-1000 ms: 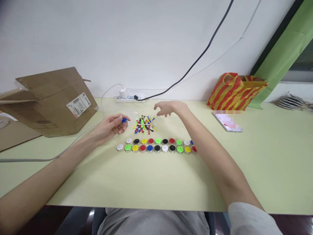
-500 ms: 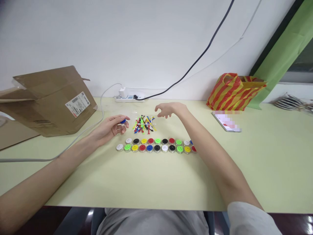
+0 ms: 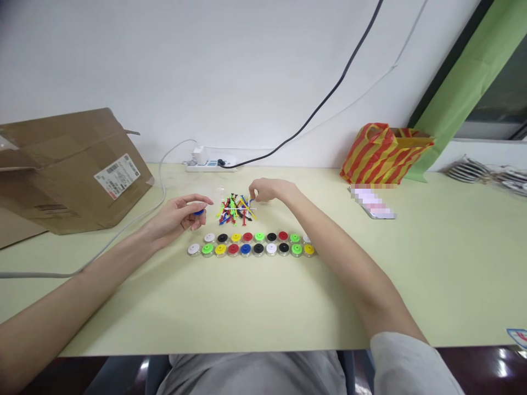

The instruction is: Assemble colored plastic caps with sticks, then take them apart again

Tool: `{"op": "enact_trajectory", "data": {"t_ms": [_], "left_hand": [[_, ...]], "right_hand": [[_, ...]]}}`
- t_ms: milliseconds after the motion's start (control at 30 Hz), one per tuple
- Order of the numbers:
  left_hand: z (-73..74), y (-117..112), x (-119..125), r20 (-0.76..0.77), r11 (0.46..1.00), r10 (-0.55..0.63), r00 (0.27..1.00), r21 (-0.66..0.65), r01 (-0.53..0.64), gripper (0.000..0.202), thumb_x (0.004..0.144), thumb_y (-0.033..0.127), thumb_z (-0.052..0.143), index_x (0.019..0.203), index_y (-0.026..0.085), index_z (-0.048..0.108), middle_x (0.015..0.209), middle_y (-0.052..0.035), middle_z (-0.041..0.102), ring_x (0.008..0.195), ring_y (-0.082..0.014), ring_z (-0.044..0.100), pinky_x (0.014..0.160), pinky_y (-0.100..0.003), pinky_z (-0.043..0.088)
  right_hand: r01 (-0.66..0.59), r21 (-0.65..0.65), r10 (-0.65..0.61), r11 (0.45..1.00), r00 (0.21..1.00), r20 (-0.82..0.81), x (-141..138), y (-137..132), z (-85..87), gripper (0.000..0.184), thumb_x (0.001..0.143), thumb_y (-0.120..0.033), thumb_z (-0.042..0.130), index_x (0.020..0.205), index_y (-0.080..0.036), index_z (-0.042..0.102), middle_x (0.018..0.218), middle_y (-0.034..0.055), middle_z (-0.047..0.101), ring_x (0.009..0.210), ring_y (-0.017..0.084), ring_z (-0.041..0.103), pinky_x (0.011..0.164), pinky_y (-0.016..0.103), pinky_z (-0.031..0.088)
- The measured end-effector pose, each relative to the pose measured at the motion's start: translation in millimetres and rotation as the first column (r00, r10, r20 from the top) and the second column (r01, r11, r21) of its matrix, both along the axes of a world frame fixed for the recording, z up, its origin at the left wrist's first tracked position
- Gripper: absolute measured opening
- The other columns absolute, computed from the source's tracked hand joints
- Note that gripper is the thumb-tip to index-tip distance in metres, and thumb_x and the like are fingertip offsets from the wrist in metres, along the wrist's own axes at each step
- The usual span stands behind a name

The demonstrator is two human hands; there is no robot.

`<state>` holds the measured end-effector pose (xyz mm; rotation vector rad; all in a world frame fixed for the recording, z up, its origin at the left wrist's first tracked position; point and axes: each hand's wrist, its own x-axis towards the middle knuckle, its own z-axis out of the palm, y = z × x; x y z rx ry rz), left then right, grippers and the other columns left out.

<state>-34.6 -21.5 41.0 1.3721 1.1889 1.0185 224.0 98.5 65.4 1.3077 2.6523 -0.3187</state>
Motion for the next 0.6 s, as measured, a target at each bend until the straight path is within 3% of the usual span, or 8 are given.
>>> {"op": "enact_trajectory", "data": {"t_ms": [233, 400, 600], "left_hand": [[0.4, -3.1, 0.5, -0.058, 0.999, -0.039, 0.998, 0.027, 0.041, 0.035, 0.08, 0.04, 0.078, 0.106, 0.016, 0.075, 0.058, -0.0008, 0.061, 0.052, -0.011, 0.056, 0.047, -0.02, 0.037], [1.4, -5.6, 2.4, -0.052, 0.997, -0.065, 0.997, 0.029, 0.067, 0.042, 0.083, 0.039, 0.077, 0.116, 0.014, 0.075, 0.053, -0.0004, 0.06, 0.05, -0.0107, 0.054, 0.049, -0.021, 0.04], [3.2, -7.7, 5.5, -0.051, 0.998, -0.056, 0.997, 0.013, 0.057, 0.048, 0.081, 0.038, 0.078, 0.123, 0.014, 0.074, 0.054, -0.0004, 0.06, 0.048, -0.0111, 0.052, 0.044, -0.02, 0.045]], "right_hand": [[-0.021, 0.173, 0.025, 0.985, 0.999, -0.025, -7.0, 9.0, -18.5, 0.036, 0.095, -0.019, 0.062, 0.13, -0.018, 0.066, 0.125, 0.0139, 0.071, 0.105, 0.023, 0.067, 0.077, 0.028, 0.044], [-0.042, 0.191, 0.052, 0.981, 0.998, -0.047, -7.9, 14.0, -26.5, 0.027, 0.097, -0.022, 0.061, 0.122, -0.018, 0.068, 0.122, 0.0122, 0.071, 0.098, 0.02, 0.066, 0.073, 0.026, 0.042], [-0.083, 0.228, 0.105, 0.97, 0.991, -0.086, -6.3, 13.2, -28.2, 0.026, 0.093, -0.012, 0.058, 0.115, -0.016, 0.07, 0.11, 0.0106, 0.074, 0.088, 0.018, 0.063, 0.068, 0.025, 0.038]]}}
